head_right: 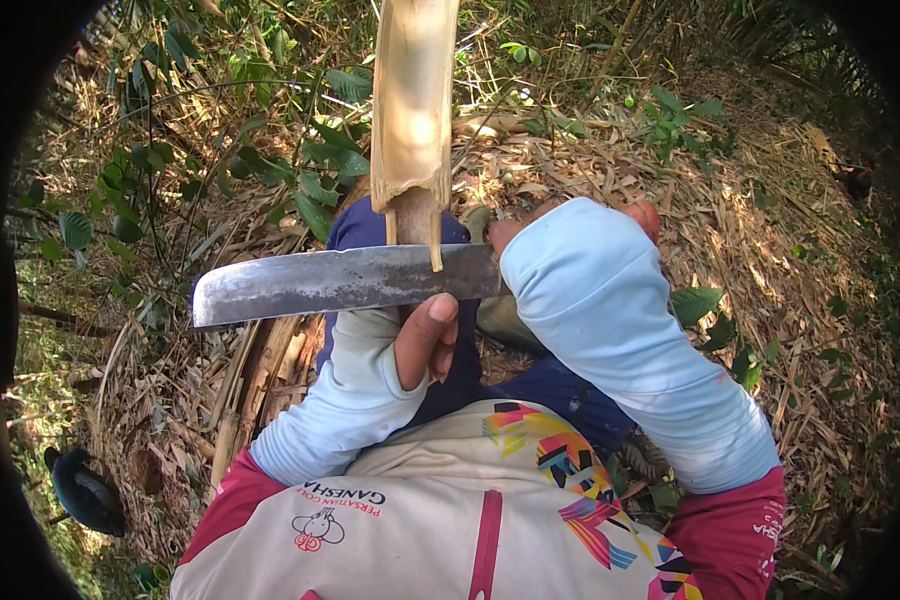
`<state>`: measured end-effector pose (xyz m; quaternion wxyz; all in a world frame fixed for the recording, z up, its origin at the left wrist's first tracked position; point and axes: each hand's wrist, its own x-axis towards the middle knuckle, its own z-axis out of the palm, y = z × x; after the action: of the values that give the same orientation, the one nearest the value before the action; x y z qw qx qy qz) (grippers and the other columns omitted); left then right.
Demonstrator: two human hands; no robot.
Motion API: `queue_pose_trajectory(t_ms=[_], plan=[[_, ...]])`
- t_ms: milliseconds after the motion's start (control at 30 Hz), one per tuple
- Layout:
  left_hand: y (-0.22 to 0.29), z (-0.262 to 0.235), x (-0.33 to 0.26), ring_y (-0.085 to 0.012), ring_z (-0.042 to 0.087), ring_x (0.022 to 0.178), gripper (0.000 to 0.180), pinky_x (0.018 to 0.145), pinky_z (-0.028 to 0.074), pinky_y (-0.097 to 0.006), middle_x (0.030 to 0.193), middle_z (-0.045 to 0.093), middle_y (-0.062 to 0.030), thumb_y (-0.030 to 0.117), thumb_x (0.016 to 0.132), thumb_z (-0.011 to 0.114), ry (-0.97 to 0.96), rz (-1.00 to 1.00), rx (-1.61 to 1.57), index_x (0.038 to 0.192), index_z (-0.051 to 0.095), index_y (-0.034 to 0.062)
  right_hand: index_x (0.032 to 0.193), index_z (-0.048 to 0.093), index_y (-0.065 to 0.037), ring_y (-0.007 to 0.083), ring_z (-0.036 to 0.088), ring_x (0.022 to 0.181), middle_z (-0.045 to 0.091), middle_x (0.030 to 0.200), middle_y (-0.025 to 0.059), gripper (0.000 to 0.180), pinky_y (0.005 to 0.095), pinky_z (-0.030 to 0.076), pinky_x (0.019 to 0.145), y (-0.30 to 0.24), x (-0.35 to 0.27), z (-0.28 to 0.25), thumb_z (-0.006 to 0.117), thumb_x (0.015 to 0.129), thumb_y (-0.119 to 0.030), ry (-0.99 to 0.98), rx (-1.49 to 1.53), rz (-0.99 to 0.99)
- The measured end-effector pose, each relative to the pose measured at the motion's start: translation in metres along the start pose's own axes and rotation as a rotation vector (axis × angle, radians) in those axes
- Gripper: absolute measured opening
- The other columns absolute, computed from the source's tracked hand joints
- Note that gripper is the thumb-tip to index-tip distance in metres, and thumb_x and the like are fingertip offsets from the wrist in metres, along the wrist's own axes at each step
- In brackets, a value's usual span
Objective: The person sits on the forest floor and uses a large curved blade to shave and shape a piece of bamboo. They repeatedly scrape the surface to thin the material and form a curved, spoon-like shape, occasionally rotating the piece to work different sides.
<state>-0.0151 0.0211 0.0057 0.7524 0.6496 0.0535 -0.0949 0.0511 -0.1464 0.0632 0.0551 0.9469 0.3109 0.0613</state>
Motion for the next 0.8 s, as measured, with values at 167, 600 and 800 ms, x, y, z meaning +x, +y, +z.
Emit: queue_pose_trajectory(t_ms=[167, 600, 800], plan=[[-0.004, 0.004, 0.002, -0.0079, 0.051, 0.049, 0.027, 0.044, 0.039, -0.025, 0.062, 0.054, 0.0012, 0.030, 0.093, 0.065, 0.050, 0.062, 0.024, 0.092, 0.059, 0.0044, 0.094, 0.066, -0.015, 0.0292, 0.066, 0.067, 0.063, 0.067, 0.0071, 0.021, 0.0503, 0.039, 0.058, 0.005, 0.001, 0.004, 0.058, 0.080, -0.029, 0.003, -0.071, -0.019], [-0.004, -0.006, 0.005, -0.0107, 0.056, 0.056, 0.025, 0.052, 0.045, -0.025, 0.067, 0.057, -0.0027, 0.026, 0.098, 0.057, -0.142, 0.047, -0.200, 0.101, 0.054, 0.0022, 0.087, 0.063, -0.014, 0.0288, 0.063, 0.061, 0.059, 0.062, 0.0066, 0.015, 0.0496, 0.037, 0.055, 0.006, -0.001, 0.006, 0.060, 0.078, -0.026, 0.128, -0.063, -0.029], [-0.003, -0.008, 0.000, -0.0098, 0.054, 0.056, 0.024, 0.052, 0.045, -0.025, 0.066, 0.057, -0.0018, 0.026, 0.098, 0.057, -0.113, 0.059, -0.128, 0.099, 0.057, 0.0022, 0.083, 0.061, -0.014, 0.0275, 0.063, 0.062, 0.059, 0.063, 0.0054, 0.015, 0.0494, 0.036, 0.052, 0.002, -0.005, 0.007, 0.062, 0.074, -0.025, 0.101, -0.031, -0.070]])
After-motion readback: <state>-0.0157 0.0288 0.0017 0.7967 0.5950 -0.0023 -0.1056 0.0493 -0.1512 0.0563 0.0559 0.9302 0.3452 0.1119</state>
